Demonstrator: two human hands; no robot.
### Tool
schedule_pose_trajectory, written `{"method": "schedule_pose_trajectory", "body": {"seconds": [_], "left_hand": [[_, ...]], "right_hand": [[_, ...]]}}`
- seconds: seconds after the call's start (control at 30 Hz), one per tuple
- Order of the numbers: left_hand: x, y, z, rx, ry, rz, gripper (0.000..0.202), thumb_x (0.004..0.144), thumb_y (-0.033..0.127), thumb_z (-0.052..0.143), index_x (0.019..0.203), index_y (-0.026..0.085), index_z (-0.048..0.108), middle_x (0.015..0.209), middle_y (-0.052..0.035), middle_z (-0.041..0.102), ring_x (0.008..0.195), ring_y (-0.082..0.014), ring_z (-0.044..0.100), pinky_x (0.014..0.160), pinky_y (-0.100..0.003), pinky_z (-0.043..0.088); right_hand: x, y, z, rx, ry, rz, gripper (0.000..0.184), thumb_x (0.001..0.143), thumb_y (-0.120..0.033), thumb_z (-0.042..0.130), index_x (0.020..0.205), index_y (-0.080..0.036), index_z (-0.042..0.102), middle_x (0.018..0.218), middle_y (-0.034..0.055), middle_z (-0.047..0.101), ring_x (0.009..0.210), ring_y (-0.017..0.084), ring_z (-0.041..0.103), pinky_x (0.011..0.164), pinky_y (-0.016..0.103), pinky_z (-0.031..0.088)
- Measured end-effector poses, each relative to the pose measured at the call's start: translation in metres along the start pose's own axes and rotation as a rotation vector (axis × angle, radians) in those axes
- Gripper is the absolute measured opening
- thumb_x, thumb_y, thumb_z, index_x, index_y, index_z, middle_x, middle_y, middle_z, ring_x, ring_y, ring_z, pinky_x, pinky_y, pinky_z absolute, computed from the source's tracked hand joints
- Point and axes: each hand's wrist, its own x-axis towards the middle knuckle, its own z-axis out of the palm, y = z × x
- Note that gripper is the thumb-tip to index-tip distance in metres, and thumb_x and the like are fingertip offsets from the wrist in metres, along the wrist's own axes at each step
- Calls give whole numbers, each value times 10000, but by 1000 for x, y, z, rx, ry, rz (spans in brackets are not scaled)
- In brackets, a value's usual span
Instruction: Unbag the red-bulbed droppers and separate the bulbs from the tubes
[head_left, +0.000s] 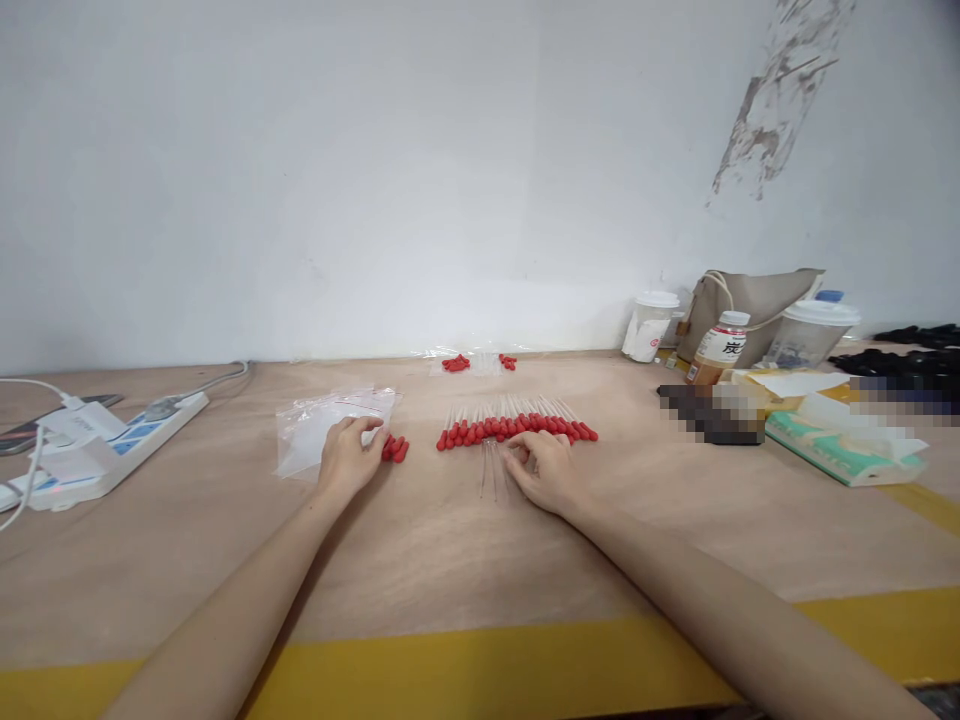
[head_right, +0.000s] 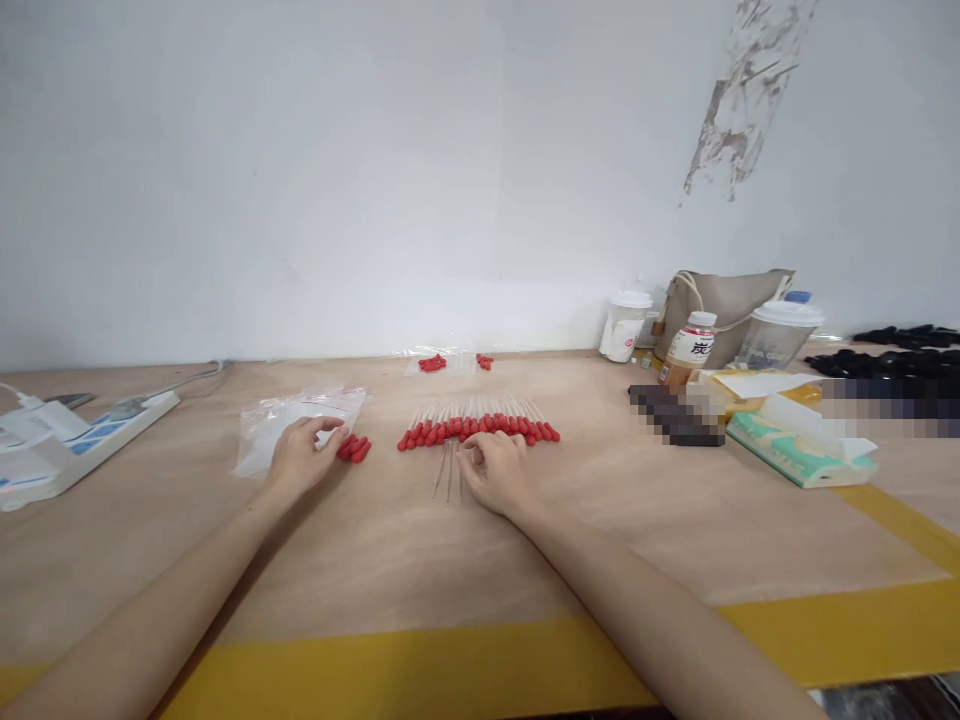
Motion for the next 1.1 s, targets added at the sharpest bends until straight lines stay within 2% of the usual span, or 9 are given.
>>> {"method": "schedule_pose_trajectory", "body": {"seconds": [0.07,0.1,0.17,0.27,0.4,0.67,0.83,1.0,1.1], "left_hand": [[-7,12,1,-15,81,116,215,759,353,468,794,191,604,847,-62,576,844,-227,516,745,-323,395],[-10,19,2,-30,84,179,183,764,335,470,761,194,587,817,-51,567,842,-220,507,751,-318,392],[-17,34,5,-54,35,284,148,771,312,477,711,195,545,760,-33,544,799,-201,497,728,-307,390],[-24,56,13,-88,-78,424,123,775,305,496,722,196,515,788,-23,533,803,-189,489,717,-300,385],[-20,75,29,-89,-140,513,135,764,324,533,811,198,529,849,-33,526,859,-200,477,729,-309,379],[-3,79,50,-28,-130,551,179,754,357,560,815,189,546,859,-47,532,856,-211,470,740,-333,377],[-5,78,54,-177,-73,481,132,807,300,485,776,180,530,821,-38,533,827,-187,489,738,-317,393],[-9,79,49,-404,-5,324,145,826,283,435,833,174,530,821,-33,554,796,-163,521,724,-300,420],[-18,78,39,-489,-9,295,160,824,289,439,852,173,545,809,-25,584,760,-151,538,710,-287,430]], "right_hand": [[1,6,1,8,15,103,108,769,-267,479,794,-195,556,640,-5,599,659,146,525,682,293,288],[1,8,1,10,11,147,89,760,-253,483,780,-195,547,633,-10,599,654,146,527,675,291,291],[1,12,1,22,-15,200,66,746,-237,493,772,-195,535,643,-14,605,664,148,531,670,289,296],[2,12,1,50,-66,192,68,733,-227,510,789,-197,533,708,-5,620,714,155,536,674,290,301],[2,10,1,74,-105,144,85,748,-226,504,820,-199,541,770,5,622,759,157,526,695,296,309],[2,13,3,76,-75,117,87,752,-208,501,824,-194,547,761,18,617,727,153,518,665,285,331],[2,13,3,72,-74,114,88,755,-223,506,824,-196,553,732,16,617,713,154,525,652,283,343],[2,15,3,74,-66,112,92,752,-223,508,824,-192,555,740,23,619,716,156,537,647,286,364],[2,19,7,113,-62,131,99,751,-214,499,833,-192,551,768,27,618,745,162,546,660,296,386]]}}
